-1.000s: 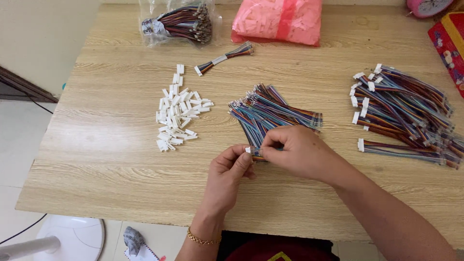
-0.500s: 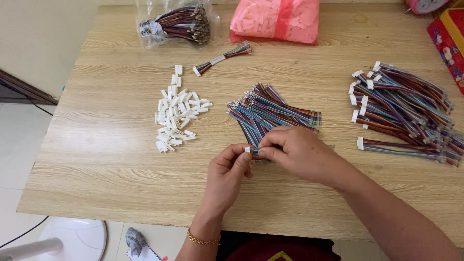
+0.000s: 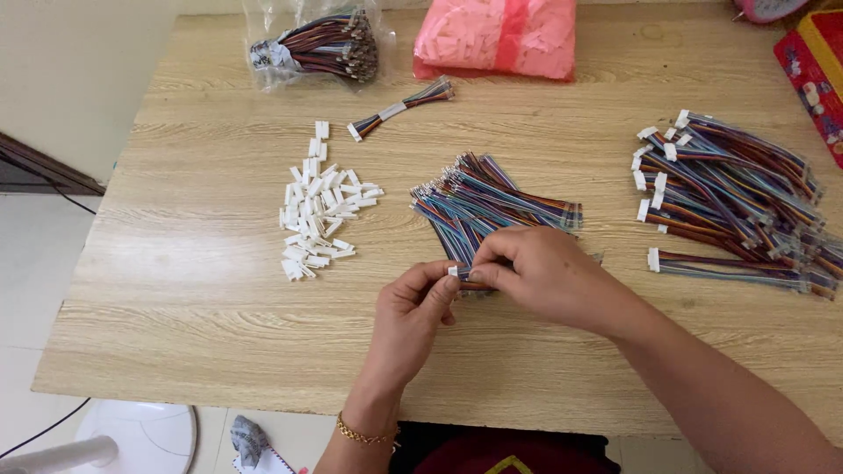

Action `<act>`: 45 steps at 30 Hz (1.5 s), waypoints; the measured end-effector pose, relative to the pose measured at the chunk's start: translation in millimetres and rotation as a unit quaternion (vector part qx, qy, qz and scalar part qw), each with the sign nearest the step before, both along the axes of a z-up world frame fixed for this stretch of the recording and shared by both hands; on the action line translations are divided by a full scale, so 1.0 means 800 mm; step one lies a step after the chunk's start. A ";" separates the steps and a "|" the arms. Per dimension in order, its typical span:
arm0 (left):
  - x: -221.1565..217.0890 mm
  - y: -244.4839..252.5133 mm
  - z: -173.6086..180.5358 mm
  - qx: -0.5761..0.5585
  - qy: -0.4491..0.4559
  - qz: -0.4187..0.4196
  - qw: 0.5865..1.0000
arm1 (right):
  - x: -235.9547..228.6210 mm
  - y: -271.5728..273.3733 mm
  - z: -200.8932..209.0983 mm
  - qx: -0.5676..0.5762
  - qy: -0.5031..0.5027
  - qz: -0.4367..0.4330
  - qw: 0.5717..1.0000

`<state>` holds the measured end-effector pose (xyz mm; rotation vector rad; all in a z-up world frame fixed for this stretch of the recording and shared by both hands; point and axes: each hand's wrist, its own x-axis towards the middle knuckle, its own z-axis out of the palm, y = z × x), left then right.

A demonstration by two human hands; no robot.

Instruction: Assembling multi-colored wire harnesses by inserting wire ends into plastic connectors.

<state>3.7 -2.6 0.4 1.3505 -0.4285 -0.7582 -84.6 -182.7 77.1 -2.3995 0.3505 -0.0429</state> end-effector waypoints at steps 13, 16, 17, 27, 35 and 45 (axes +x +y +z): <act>0.001 -0.007 -0.012 -0.061 0.111 0.007 0.992 | 0.006 0.003 0.002 0.021 0.084 0.009 0.996; -0.001 -0.005 -0.009 -0.056 0.108 0.019 0.992 | 0.004 0.000 -0.005 0.019 0.043 0.011 0.999; 0.000 -0.004 -0.012 -0.056 0.117 0.019 0.991 | 0.005 0.001 -0.004 0.037 0.038 0.019 0.998; 0.003 -0.002 -0.018 -0.056 0.114 0.013 0.992 | 0.008 0.005 0.003 0.049 0.077 0.023 0.996; 0.005 -0.003 -0.013 -0.028 0.104 0.007 0.994 | 0.008 -0.006 0.000 0.082 0.089 0.015 0.993; 0.005 0.000 -0.004 -0.022 0.061 0.005 0.998 | 0.009 0.003 0.000 0.100 0.075 -0.004 0.992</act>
